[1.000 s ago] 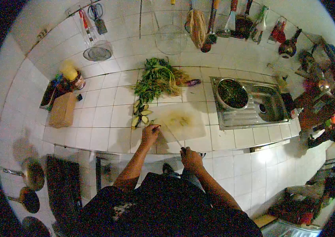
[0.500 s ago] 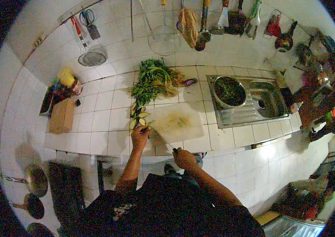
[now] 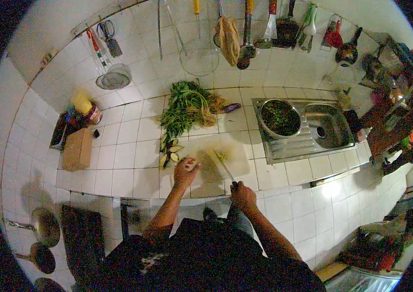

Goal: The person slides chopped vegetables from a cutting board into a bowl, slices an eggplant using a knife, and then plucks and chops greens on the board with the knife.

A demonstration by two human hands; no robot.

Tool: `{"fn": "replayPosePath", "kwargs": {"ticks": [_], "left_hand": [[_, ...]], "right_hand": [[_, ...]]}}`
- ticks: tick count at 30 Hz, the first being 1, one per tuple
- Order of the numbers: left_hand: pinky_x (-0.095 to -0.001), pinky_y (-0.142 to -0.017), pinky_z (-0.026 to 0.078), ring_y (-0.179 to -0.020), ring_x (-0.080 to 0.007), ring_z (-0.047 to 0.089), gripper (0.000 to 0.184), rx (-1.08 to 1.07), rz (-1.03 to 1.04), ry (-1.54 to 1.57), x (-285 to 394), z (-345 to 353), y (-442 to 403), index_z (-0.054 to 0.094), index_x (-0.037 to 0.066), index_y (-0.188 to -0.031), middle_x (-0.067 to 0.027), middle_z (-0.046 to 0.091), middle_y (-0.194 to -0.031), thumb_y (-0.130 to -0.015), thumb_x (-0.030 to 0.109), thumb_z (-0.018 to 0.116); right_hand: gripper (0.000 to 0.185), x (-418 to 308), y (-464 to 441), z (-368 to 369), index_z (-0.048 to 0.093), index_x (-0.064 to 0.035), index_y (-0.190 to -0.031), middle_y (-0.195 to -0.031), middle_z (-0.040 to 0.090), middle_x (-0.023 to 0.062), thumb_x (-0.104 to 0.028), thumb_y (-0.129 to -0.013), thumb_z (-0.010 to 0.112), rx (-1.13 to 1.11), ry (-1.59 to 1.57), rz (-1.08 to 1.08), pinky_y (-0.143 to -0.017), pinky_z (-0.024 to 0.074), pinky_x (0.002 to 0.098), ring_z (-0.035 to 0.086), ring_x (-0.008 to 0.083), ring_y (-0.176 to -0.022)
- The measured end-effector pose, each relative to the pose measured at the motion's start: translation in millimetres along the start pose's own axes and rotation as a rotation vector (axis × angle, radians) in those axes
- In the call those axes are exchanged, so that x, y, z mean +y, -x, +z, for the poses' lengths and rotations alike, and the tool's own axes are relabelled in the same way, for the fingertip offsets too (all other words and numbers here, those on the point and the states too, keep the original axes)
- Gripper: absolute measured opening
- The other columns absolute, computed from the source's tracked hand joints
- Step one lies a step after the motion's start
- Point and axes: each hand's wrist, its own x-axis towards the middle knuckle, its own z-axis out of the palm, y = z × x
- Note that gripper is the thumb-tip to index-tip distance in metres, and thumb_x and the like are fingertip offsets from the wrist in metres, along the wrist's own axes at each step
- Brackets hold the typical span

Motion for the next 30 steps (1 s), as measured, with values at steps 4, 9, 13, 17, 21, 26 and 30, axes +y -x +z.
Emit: {"fn": "replayPosePath", "kwargs": {"ticks": [4,9,13,17,21,26,30], "left_hand": [[-0.0458,-0.086,0.047,-0.112,-0.0350,0.050,0.081,-0.109,-0.001,-0.236,30.3,38.6,-21.9,0.046,0.018,-0.130,-0.0174,0.052,-0.118,-0.062,0.041,0.084],[-0.0530,-0.091,0.043,-0.121,-0.0381,0.041,0.099,-0.221,-0.090,-0.295,59.3,64.8,-38.8,0.035,0.023,-0.139,-0.0183,0.042,-0.130,-0.056,0.042,0.087],[-0.0545,-0.091,0.042,-0.121,-0.0362,0.040,0.099,-0.245,-0.139,-0.429,56.9,73.6,-48.8,0.037,0.026,-0.137,-0.0150,0.043,-0.128,-0.054,0.041,0.088],[-0.0532,-0.089,0.043,-0.118,-0.0343,0.042,0.095,-0.220,-0.155,-0.459,61.5,70.7,-55.5,0.041,0.026,-0.133,-0.0134,0.043,-0.127,-0.053,0.041,0.088],[-0.0516,-0.084,0.043,-0.112,-0.0305,0.046,0.047,-0.120,-0.032,-0.461,42.5,75.1,-66.9,0.063,0.023,-0.103,-0.0055,0.050,-0.121,-0.062,0.037,0.083],[-0.0495,-0.084,0.042,-0.105,-0.0274,0.052,0.015,0.030,0.108,-0.359,7.9,58.6,-63.8,0.070,0.021,-0.077,-0.0003,0.059,-0.106,-0.073,0.034,0.077],[-0.0478,-0.085,0.043,-0.100,-0.0271,0.056,0.017,0.065,0.094,-0.366,-9.0,23.0,-43.8,0.071,0.020,-0.082,-0.0028,0.061,-0.104,-0.075,0.034,0.076]], "right_hand": [[0.038,-1.0,24.3,-2.4,0.051,-0.0018,-0.100,-0.078,0.064,0.0243,-0.039,-0.096,0.044,0.084,-0.042,-0.015,-0.069,0.0479,0.0551,0.063,0.0434,-0.077],[0.033,11.4,32.6,4.5,0.054,-0.0049,-0.097,-0.081,0.065,0.0202,-0.038,-0.093,0.050,0.210,0.032,0.013,-0.064,0.0503,0.0511,0.064,0.0401,-0.073],[0.034,22.1,41.9,4.6,0.056,-0.0043,-0.100,-0.089,0.066,0.0216,-0.037,-0.093,0.051,0.181,0.001,0.056,-0.070,0.0505,0.0515,0.065,0.0402,-0.080],[0.034,32.9,46.1,12.1,0.057,-0.0051,-0.100,-0.090,0.066,0.0206,-0.038,-0.092,0.051,0.168,-0.038,0.054,-0.070,0.0506,0.0514,0.065,0.0393,-0.079],[0.036,33.1,43.7,10.0,0.057,-0.0041,-0.099,-0.088,0.065,0.0222,-0.039,-0.094,0.049,0.118,-0.089,0.059,-0.071,0.0493,0.0525,0.063,0.0422,-0.081],[0.040,19.3,20.5,14.0,0.056,-0.0011,-0.097,-0.083,0.063,0.0272,-0.040,-0.096,0.044,-0.028,-0.166,0.003,-0.074,0.0468,0.0547,0.061,0.0466,-0.083],[0.044,3.9,-18.0,30.7,0.055,0.0022,-0.092,-0.079,0.062,0.0293,-0.039,-0.098,0.041,0.031,-0.272,-0.232,-0.073,0.0459,0.0564,0.059,0.0493,-0.080]]}}
